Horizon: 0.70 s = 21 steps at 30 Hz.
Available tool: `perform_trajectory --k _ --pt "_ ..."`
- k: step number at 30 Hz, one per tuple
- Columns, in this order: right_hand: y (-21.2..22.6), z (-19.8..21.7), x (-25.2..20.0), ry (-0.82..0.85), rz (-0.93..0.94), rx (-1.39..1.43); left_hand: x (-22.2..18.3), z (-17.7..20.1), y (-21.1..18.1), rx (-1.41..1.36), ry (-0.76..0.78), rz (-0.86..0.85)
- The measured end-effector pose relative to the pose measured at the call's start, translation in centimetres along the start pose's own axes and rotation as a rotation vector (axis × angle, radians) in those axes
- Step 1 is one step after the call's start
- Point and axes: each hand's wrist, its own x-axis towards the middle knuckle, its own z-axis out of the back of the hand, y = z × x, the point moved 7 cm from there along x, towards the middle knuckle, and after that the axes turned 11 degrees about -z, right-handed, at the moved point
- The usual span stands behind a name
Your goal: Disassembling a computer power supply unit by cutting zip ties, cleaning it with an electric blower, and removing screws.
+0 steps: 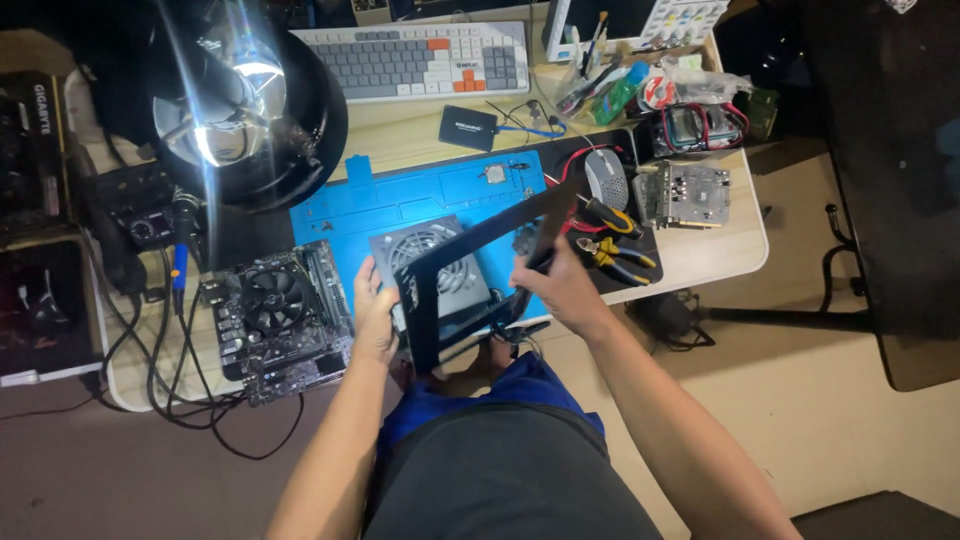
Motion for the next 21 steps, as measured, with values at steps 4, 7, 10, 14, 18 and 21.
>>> perform_trajectory --k 4,7,10,14,18,21 --pt "2.4 -3.4 0.9 0.117 -0.05 0.005 -1.8 -1.6 -3.9 0.008 -0.027 0.033" --pt "3.6 -5.4 1.7 0.155 -0.082 0.009 -1.8 0.6 -5.1 0.084 -0.117 0.002" --pt "3.1 -5.2 2.8 0.039 -0.204 -0.02 -4.2 2.7 -7.7 0.188 -0.241 -0.034" --pt "3.0 -5.5 4.3 0.099 -0.375 -0.032 -14.0 -2.6 -20.8 0.709 -0.135 -0.879" --pt "-11.2 -2.1 9.8 0.152 -0.316 0.261 -14.3 -13.7 -19.4 0.829 0.354 -0.729" --pt "-5.7 -5.3 7.5 0.129 -0.286 0.21 -9.1 -16.3 -13.0 0.715 0.41 -0.167"
